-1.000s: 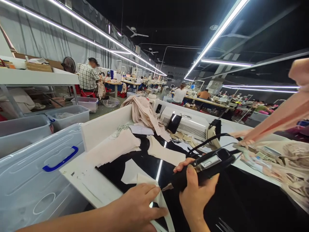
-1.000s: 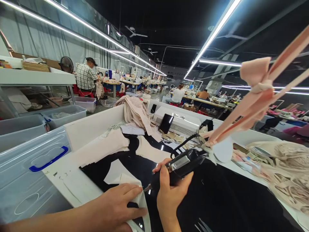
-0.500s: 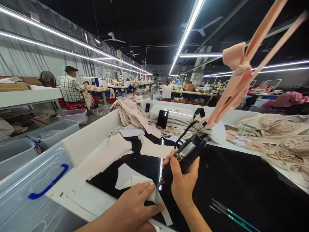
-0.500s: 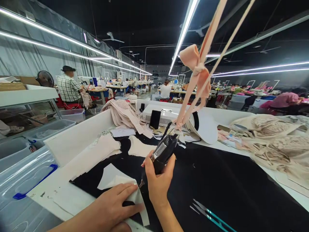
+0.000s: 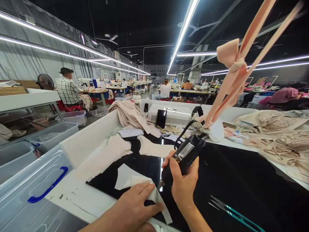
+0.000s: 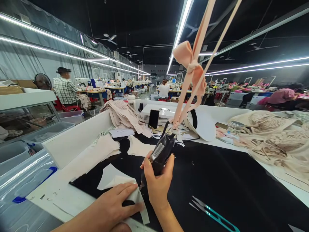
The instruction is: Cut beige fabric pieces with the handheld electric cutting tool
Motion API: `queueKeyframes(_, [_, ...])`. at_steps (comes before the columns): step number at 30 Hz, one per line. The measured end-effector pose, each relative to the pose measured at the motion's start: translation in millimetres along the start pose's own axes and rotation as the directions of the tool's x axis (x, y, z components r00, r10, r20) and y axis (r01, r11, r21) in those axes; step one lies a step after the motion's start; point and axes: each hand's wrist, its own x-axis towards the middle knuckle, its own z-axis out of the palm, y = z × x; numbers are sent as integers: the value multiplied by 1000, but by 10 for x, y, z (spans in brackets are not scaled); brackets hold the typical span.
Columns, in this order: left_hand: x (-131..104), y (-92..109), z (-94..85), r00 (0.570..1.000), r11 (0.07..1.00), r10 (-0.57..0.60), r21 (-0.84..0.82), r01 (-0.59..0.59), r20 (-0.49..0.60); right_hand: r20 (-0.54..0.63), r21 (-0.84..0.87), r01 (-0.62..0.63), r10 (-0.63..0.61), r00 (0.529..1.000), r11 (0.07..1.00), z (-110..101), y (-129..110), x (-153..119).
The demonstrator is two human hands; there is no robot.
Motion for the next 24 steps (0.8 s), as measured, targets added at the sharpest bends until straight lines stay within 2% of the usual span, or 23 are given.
queueKeyframes(3, [-12,-7,41,1000,1000,2,6,-2,-29,7,-25,6,-5,1000,1000,1,-17,-6])
queueKeyframes(9, [-79,-62,262,996,1000,-10,-8,9,-88,8,-30,-3,3,1000,1000,35,-27,44])
queueKeyframes(13, [-90,-65,264,998,999,-43,-29,42,-50,-11,12,-7,7,1000,1000,79,5,93])
queueKeyframes(15, [-79,-55,262,997,999,-44,-32,42,-68,-9,14,-10,10,1000,1000,94,15,100])
queueKeyframes(19, [-71,-51,358,992,999,-24,-38,19,-127,-9,8,-23,23,1000,1000,99,22,83])
queueKeyframes(24, [-87,-70,455,993,999,-14,-35,10,-116,2,1,-16,16,1000,1000,86,33,72])
